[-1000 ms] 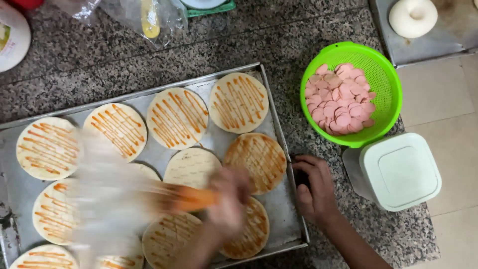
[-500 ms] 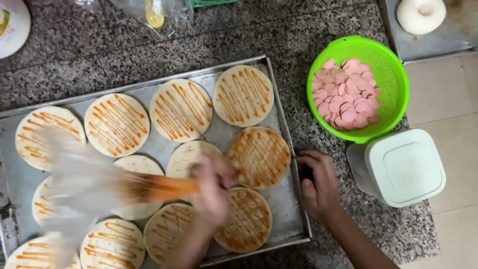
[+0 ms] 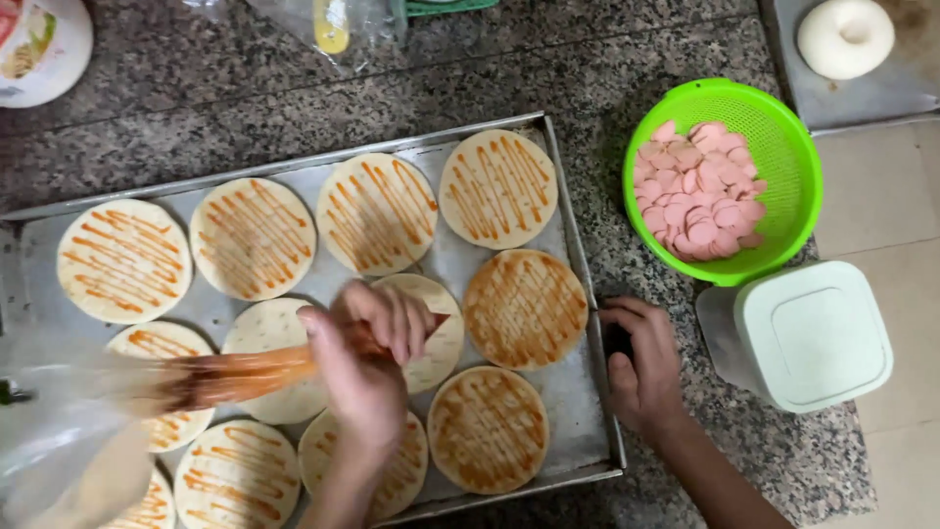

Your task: The person applies orange sauce to round dough bases on a baking tray using a piping bag, then places sliced sausage pieces on top of the sauced bases. The person briefly checks a pot on the stove before returning to continue topping the doughs.

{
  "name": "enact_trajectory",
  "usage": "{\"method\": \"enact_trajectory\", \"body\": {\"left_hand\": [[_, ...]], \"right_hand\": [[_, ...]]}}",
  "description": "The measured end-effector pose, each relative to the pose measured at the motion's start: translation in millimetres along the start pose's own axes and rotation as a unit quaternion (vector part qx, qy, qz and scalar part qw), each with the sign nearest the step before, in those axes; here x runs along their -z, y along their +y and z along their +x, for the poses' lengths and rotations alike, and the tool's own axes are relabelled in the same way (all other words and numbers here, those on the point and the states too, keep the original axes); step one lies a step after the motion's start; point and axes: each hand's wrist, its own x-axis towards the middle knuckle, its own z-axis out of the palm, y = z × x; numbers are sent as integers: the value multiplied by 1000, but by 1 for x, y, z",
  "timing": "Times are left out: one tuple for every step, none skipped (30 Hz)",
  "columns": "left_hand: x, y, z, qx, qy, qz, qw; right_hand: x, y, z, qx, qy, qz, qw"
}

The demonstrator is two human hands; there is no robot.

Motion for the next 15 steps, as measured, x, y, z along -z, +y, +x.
{"method": "enact_trajectory", "body": {"left_hand": [[-1,18,10,-9,-41,-37,998],[4,20,12,-12,-42,-34,998],[10,22,13,-25,-21,5,999],[16,24,13,-38,0,44,998],[20,16,13,-40,3,47,998],[25,8,14,9,78,51,996],[29,-1,17,55,152,51,985],[31,-8,15,53,154,53,985],[32,-16,12,31,133,39,990],[34,-25,9,10,113,26,993],[35,-34,7,11,114,26,993],[37,-43,4,-17,73,59,995],[39,-51,3,-47,31,93,994],[37,-57,2,-47,31,94,994],[34,-64,1,-69,16,89,994]], "right_hand": [[-1,-1,2,-2,2,-1,1000],[-2,1,3,0,4,2,1000],[-2,3,1,-2,4,-4,1000],[-3,5,-1,-5,3,-10,1000],[-3,5,-3,-4,2,-6,1000],[-3,6,-5,-9,-3,-6,1000],[-2,8,-5,-12,-7,-8,1000],[-4,7,-3,-10,-6,-6,1000],[-4,7,-4,-14,-9,-13,1000],[-4,6,-5,-18,-13,-21,1000],[-5,7,-6,-19,-14,-21,1000],[-5,9,-8,-25,-11,-26,999],[-8,10,-9,-30,-6,-30,999],[-8,8,-8,-31,-7,-28,999],[-8,7,-8,-27,-4,-27,999]]}}
